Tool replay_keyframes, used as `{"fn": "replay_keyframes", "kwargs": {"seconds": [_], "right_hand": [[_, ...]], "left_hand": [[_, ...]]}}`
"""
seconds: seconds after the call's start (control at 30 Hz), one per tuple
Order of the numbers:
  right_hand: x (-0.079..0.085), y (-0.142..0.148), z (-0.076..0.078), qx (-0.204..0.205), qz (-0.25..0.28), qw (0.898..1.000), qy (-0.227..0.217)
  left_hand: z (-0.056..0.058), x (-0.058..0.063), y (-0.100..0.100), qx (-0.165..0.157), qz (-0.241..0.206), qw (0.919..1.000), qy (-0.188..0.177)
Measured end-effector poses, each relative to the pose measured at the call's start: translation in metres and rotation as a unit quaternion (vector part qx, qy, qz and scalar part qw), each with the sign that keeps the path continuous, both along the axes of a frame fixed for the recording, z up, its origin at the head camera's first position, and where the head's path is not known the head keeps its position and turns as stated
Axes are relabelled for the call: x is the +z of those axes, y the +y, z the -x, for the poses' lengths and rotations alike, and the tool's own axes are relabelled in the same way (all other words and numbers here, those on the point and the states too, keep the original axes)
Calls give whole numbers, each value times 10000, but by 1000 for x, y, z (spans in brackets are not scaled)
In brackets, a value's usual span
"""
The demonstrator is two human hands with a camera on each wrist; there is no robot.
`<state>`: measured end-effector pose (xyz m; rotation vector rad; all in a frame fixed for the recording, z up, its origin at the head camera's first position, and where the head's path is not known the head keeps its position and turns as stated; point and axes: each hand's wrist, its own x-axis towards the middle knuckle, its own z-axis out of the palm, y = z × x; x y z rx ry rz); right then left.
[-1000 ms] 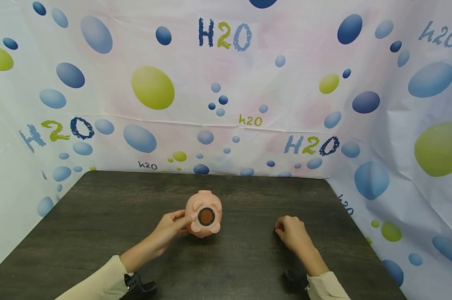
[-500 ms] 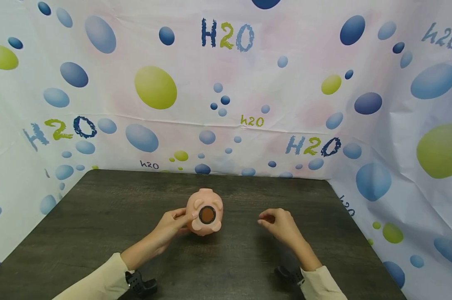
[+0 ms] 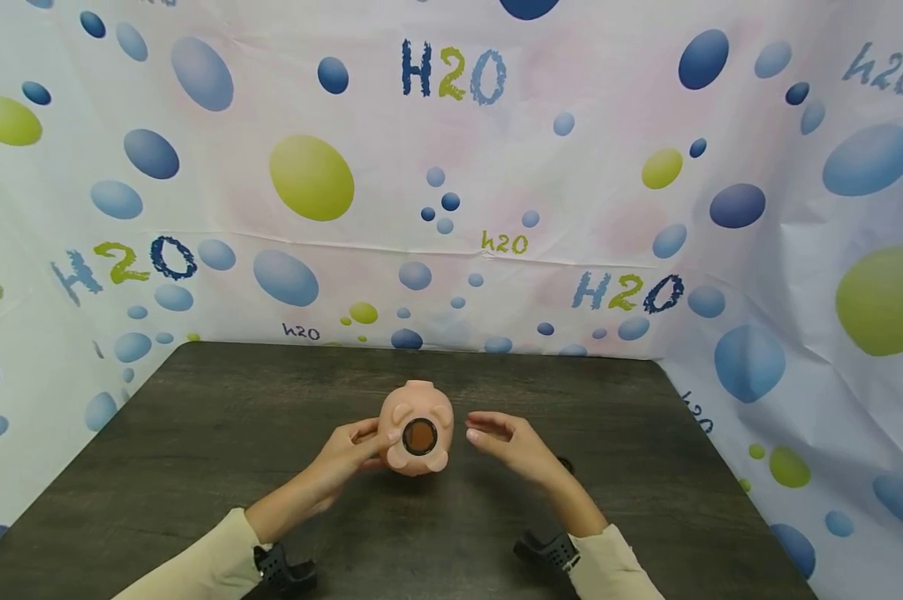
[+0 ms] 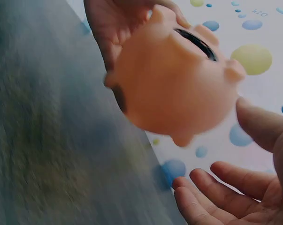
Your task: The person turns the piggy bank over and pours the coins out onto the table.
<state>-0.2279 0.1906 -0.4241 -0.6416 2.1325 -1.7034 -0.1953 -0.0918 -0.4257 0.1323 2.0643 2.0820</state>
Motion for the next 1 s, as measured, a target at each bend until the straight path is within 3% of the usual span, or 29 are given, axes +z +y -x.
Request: {"fn": "replay_keyframes", "kwargs": {"seconds": [0.17, 0.27, 0.67, 1.0], "right_hand": [[-3, -12, -3, 174, 481, 9962, -702], [-6, -18, -5, 312, 658, 9933, -898], [-13, -25, -7, 693, 1086, 9842, -1216], [-16, -27, -6, 629, 1256, 9837, -1124]], "left_hand": [[0, -1, 1, -133, 5, 9999, 110], [0, -4, 2, -241, -22, 9996, 111], [-2, -6, -1, -783, -89, 9967, 171], [2, -8, -8, -1290, -175, 9914, -163]]}}
